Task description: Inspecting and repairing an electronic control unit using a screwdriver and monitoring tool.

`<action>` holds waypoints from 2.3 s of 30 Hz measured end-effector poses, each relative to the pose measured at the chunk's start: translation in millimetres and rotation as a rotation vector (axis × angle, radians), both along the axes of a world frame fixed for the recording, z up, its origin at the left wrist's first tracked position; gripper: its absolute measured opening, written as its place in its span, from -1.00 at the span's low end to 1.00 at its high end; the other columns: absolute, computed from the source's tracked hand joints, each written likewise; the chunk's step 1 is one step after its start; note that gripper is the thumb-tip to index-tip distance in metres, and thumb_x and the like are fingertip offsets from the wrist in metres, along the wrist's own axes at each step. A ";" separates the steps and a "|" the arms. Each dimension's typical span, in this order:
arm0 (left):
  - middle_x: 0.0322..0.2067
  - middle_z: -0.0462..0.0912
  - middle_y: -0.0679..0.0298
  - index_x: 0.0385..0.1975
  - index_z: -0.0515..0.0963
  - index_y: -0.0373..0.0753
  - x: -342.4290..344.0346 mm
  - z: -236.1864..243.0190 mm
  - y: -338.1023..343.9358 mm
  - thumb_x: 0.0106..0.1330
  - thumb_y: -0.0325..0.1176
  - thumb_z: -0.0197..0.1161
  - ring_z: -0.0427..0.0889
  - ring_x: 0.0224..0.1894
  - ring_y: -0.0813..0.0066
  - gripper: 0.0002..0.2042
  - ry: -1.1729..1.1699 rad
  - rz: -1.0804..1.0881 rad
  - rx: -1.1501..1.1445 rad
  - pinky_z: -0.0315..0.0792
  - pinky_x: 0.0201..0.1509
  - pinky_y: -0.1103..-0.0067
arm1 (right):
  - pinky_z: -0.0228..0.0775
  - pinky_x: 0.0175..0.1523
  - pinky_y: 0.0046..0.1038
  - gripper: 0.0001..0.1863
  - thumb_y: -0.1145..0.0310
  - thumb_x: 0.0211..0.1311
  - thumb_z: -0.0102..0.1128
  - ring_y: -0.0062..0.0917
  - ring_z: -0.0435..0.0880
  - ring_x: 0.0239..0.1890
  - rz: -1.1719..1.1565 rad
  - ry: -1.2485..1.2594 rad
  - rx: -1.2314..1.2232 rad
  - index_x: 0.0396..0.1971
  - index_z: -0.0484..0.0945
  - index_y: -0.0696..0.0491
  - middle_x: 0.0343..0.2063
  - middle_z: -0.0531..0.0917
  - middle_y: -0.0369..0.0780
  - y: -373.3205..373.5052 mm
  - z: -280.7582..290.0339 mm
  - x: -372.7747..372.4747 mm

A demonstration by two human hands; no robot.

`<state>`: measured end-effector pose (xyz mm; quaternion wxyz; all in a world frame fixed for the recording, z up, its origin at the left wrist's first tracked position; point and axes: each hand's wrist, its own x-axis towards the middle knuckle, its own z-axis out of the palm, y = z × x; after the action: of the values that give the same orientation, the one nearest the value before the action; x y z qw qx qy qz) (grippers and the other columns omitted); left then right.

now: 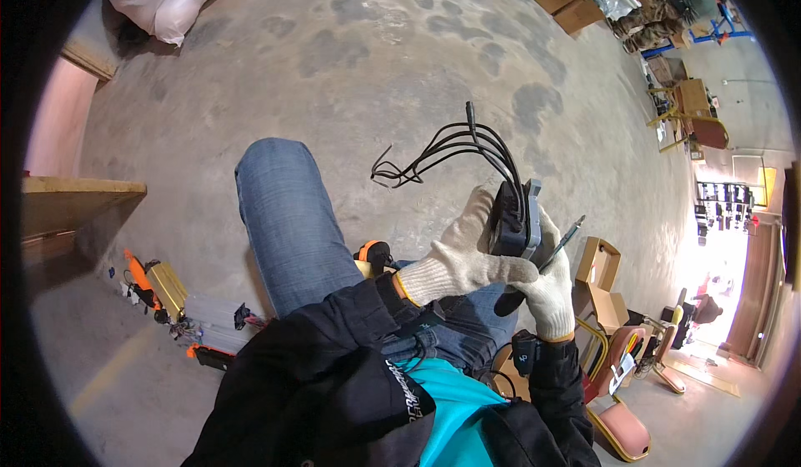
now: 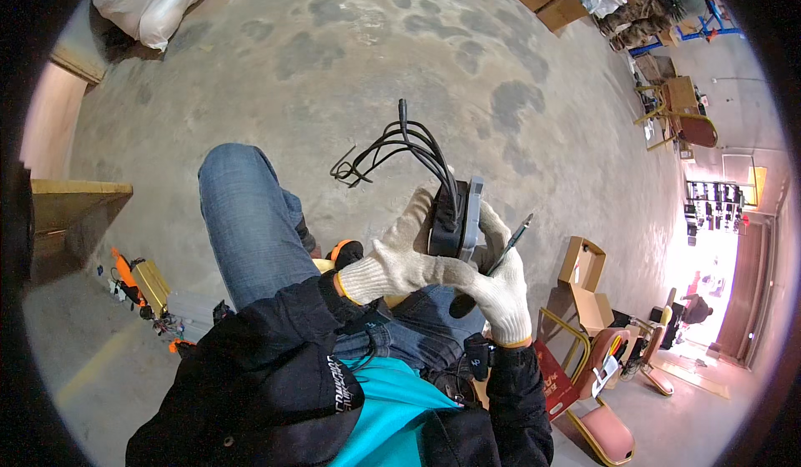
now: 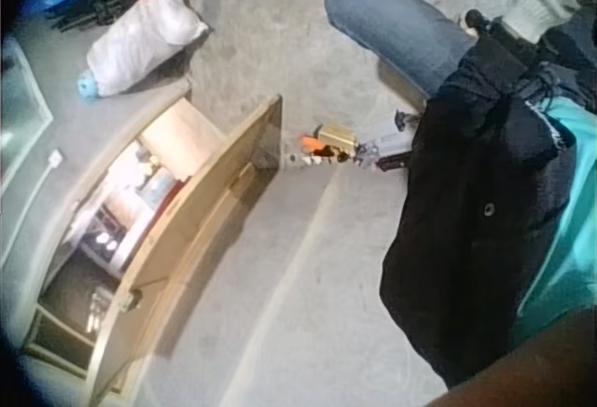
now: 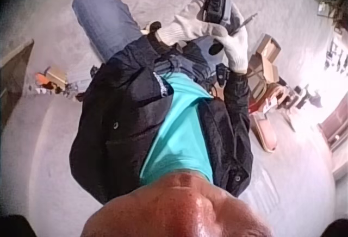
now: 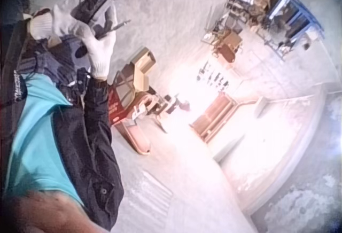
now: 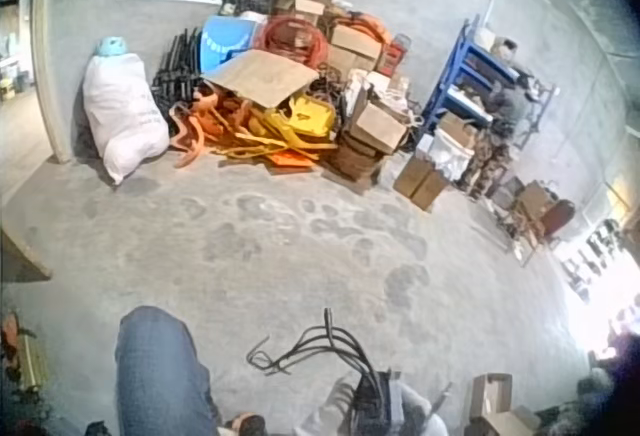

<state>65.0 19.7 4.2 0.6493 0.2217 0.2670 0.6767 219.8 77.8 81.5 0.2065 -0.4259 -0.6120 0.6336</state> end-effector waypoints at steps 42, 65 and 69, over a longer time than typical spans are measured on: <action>0.54 0.13 -0.09 0.63 -0.32 -0.42 0.9 -3.1 -7.7 0.18 0.19 0.63 0.18 0.61 0.17 0.37 0.222 0.023 0.036 0.19 0.65 0.30 | 0.35 -0.42 -0.62 0.05 0.25 0.12 0.64 -0.77 0.53 -0.52 -0.058 -0.127 0.119 0.57 0.25 0.19 -0.45 0.67 -0.33 -4.7 4.2 -1.4; 0.52 0.17 -0.08 0.63 -0.22 -0.41 -3.2 5.4 -5.8 0.19 0.07 0.66 0.23 0.58 0.16 0.29 0.157 0.006 0.104 0.25 0.63 0.34 | 0.28 -0.45 -0.66 0.05 0.15 0.13 0.71 -0.82 0.48 -0.55 -0.020 -0.142 0.147 0.54 0.31 0.17 -0.51 0.64 -0.40 -0.9 6.6 7.7; 0.51 0.17 -0.08 0.63 -0.22 -0.41 -1.7 4.6 -7.2 0.19 0.09 0.65 0.23 0.58 0.16 0.29 0.092 -0.003 0.109 0.24 0.63 0.34 | 0.32 -0.43 -0.65 0.06 0.14 0.11 0.73 -0.82 0.51 -0.52 -0.016 -0.124 0.136 0.54 0.31 0.17 -0.43 0.67 -0.38 -0.6 6.3 7.3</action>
<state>63.3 12.6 8.7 0.6242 0.2880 0.2593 0.6784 227.1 77.3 87.8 0.2017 -0.4542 -0.6619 0.5611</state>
